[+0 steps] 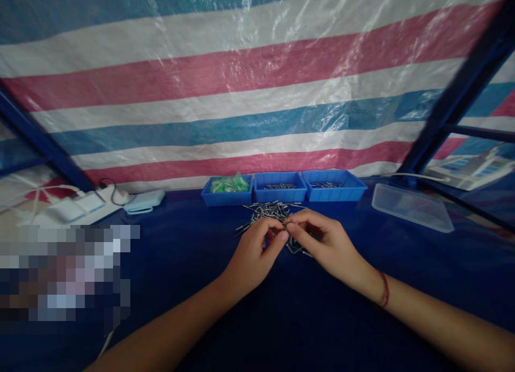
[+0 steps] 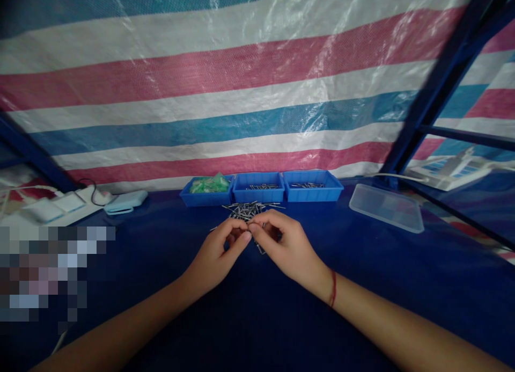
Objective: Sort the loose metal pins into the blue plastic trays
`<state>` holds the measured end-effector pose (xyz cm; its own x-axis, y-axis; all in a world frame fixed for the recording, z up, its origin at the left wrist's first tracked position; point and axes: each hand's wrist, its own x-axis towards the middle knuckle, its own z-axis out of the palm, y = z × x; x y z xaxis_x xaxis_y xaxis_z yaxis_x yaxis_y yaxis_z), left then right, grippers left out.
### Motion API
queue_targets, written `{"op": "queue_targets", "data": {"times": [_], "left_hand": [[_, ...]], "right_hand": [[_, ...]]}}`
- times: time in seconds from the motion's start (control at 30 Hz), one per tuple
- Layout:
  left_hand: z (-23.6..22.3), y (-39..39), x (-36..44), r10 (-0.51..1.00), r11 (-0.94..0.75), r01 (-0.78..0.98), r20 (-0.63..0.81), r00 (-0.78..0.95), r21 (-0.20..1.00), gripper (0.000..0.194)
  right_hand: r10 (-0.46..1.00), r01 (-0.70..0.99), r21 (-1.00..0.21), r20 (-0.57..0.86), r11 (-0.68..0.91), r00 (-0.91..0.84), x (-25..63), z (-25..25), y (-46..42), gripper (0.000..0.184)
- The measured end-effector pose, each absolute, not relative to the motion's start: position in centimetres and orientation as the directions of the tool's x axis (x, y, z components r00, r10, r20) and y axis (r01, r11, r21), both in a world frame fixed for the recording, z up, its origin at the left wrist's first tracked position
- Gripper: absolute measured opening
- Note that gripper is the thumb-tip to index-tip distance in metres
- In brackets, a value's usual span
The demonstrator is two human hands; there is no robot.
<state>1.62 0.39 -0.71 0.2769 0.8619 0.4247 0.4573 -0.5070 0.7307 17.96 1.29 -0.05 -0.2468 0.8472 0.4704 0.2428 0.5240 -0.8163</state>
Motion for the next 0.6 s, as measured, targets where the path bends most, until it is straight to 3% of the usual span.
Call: {"op": "queue_targets", "data": {"times": [0.37, 0.6], "left_hand": [[-0.72, 0.49, 1.66, 0.884, -0.467, 0.388, 0.43, 0.182, 0.795, 0.003], [-0.54, 0.33, 1.47, 0.856, -0.509, 0.379, 0.5, 0.129, 0.773, 0.006]], "right_hand": [[0.838, 0.287, -0.79, 0.486, 0.543, -0.248, 18.07, -0.13, 1.5, 0.013], [0.786, 0.308, -0.733, 0.494, 0.607, -0.372, 17.79, 0.09, 1.21, 0.016]]}}
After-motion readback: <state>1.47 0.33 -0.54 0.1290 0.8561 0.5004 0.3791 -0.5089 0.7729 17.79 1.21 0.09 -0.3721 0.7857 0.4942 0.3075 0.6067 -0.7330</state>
